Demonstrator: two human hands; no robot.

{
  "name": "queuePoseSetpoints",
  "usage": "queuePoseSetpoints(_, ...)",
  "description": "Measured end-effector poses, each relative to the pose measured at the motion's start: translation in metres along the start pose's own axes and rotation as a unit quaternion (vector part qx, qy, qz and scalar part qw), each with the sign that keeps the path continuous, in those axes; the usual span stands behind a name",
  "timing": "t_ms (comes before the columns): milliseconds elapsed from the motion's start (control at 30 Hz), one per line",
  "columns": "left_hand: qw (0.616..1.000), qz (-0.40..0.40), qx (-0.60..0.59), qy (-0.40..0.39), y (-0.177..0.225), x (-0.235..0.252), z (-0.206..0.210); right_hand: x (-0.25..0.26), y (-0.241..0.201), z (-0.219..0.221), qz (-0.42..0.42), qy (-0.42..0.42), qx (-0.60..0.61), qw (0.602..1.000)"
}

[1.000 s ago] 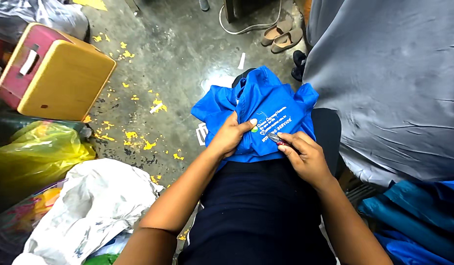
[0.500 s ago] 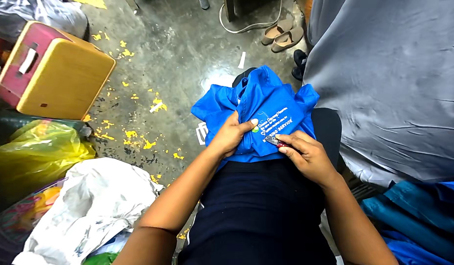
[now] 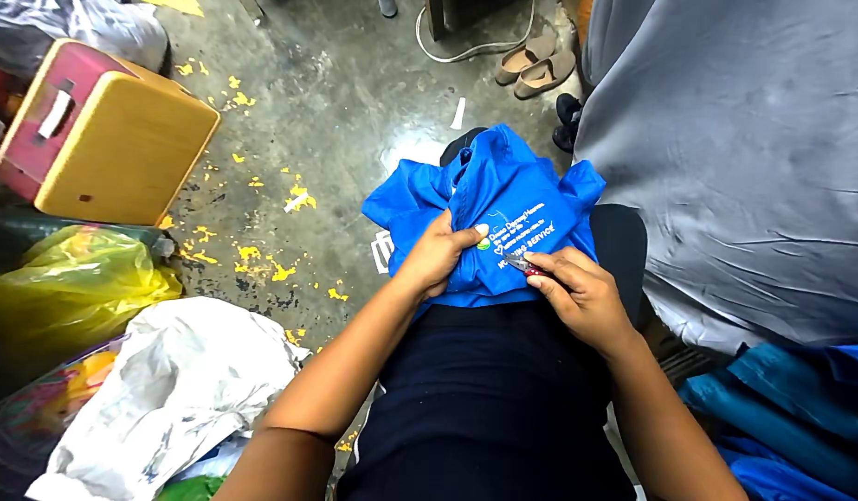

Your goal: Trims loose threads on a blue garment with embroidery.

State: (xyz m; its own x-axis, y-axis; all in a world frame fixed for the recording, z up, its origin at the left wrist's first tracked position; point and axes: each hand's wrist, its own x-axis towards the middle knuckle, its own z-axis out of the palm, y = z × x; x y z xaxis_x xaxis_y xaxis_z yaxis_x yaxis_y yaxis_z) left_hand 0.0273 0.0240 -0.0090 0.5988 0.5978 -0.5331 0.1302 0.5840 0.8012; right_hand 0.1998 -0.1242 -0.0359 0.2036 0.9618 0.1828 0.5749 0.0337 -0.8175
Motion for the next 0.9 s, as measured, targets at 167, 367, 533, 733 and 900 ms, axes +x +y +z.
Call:
queuePoseSetpoints(167,0.999,-0.010,-0.027,0.013,0.0018,0.0029,0.0028,0.0004,0.0008,0.0018,-0.008,0.009,0.001,1.000)
queuePoseSetpoints(367,0.999,-0.024,-0.024,0.018,0.0029,0.0010,0.0027,0.0003,-0.0004,0.0025,-0.012,0.013,-0.011,1.000)
queuePoseSetpoints(533,0.998,-0.028,-0.053,0.022,0.0025,0.0024,0.0029,-0.0008,-0.0019,0.0042,-0.030,0.017,-0.023,0.999)
queuePoseSetpoints(733,0.998,-0.024,-0.049,0.022,0.0030,0.0017,0.0020,-0.0022,-0.0040,0.0035,-0.015,0.021,0.018,1.000)
queuePoseSetpoints(900,0.999,-0.019,-0.045,0.015,0.0015,0.0020,0.0018,-0.0031,-0.0041,0.0045,-0.010,0.019,-0.018,1.000)
